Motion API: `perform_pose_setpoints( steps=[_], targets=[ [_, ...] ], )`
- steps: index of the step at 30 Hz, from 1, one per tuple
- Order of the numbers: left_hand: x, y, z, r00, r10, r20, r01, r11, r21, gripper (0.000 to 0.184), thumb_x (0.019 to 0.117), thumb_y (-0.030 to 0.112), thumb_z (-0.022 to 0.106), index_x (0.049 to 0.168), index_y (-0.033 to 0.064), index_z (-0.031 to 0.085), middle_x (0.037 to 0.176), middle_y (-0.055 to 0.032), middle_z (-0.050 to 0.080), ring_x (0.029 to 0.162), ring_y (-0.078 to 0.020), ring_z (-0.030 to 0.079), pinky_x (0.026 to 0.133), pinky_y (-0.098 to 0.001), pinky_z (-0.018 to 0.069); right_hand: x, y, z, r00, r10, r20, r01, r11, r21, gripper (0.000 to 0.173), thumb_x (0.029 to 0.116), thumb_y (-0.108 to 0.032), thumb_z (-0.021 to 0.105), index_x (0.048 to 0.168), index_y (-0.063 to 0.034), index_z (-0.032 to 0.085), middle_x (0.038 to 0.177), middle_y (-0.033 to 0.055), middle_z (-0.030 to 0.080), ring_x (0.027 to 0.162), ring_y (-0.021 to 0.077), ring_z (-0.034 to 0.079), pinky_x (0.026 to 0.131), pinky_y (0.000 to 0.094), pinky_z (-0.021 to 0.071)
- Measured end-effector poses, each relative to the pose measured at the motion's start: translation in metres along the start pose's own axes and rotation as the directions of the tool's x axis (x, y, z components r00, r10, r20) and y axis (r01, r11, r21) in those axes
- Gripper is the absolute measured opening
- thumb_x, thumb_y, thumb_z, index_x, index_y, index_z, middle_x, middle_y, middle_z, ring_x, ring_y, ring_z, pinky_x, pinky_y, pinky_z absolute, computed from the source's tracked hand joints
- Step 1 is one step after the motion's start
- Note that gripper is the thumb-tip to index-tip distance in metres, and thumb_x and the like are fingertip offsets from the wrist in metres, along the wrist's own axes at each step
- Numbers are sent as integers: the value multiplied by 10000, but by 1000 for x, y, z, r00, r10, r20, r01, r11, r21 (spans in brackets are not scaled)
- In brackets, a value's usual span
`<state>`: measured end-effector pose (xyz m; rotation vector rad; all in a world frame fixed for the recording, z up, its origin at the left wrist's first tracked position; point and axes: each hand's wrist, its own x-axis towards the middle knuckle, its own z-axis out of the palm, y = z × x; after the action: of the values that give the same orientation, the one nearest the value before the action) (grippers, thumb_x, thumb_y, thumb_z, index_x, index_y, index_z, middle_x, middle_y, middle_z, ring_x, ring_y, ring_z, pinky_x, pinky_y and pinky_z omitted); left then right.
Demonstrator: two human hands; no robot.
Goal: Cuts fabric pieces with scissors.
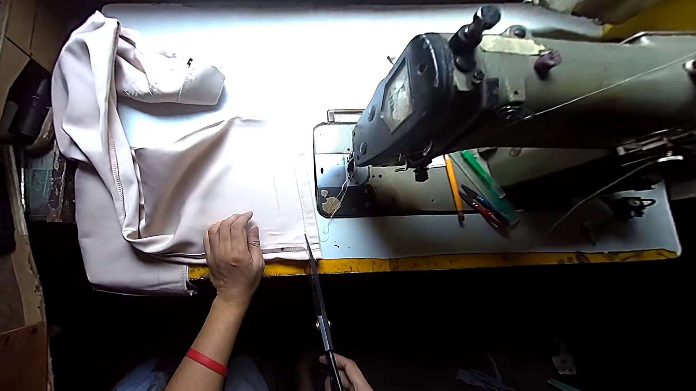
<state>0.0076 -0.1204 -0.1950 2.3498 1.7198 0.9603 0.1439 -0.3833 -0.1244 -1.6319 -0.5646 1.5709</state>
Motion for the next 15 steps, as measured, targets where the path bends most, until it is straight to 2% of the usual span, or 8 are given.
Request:
perform_pose_setpoints(
  steps=[6, 11, 15],
  targets=[
    [0, 0, 0, 1000, -19, -20, 19, 1000, 21, 315, 1071, 213, 466, 1221, 71, 704, 1235, -92, 711, 1182, -286, 636, 1084, -440, 440, 20, -6, 10, 998, -9, -58, 9, 1000, -6, 1072, 785, -733, 723, 1418, 75, 413, 831, 13, 599, 579, 97, 568, 511, 276, 542],
    [1, 2, 2, 998, -54, 16, 53, 996, 67, 305, 1050, 235, 522, 1249, 81, 693, 1273, -93, 691, 1216, -297, 615, 1110, -453, 414, 16, -4, 4, 998, -55, -23, 55, 998, -24, 1113, 804, -793, 642, 1426, 86, 364, 853, -1, 546, 601, 75, 543, 523, 260, 532],
    [1, 1, 2, 998, -55, 9, 55, 997, 50, 304, 1053, 263, 538, 1235, 80, 700, 1263, -90, 696, 1209, -289, 620, 1110, -446, 418, 15, -4, -2, 998, -49, -42, 48, 999, -22, 1107, 795, -770, 678, 1435, 78, 367, 860, 1, 559, 618, 84, 551, 531, 260, 529]
  ],
)
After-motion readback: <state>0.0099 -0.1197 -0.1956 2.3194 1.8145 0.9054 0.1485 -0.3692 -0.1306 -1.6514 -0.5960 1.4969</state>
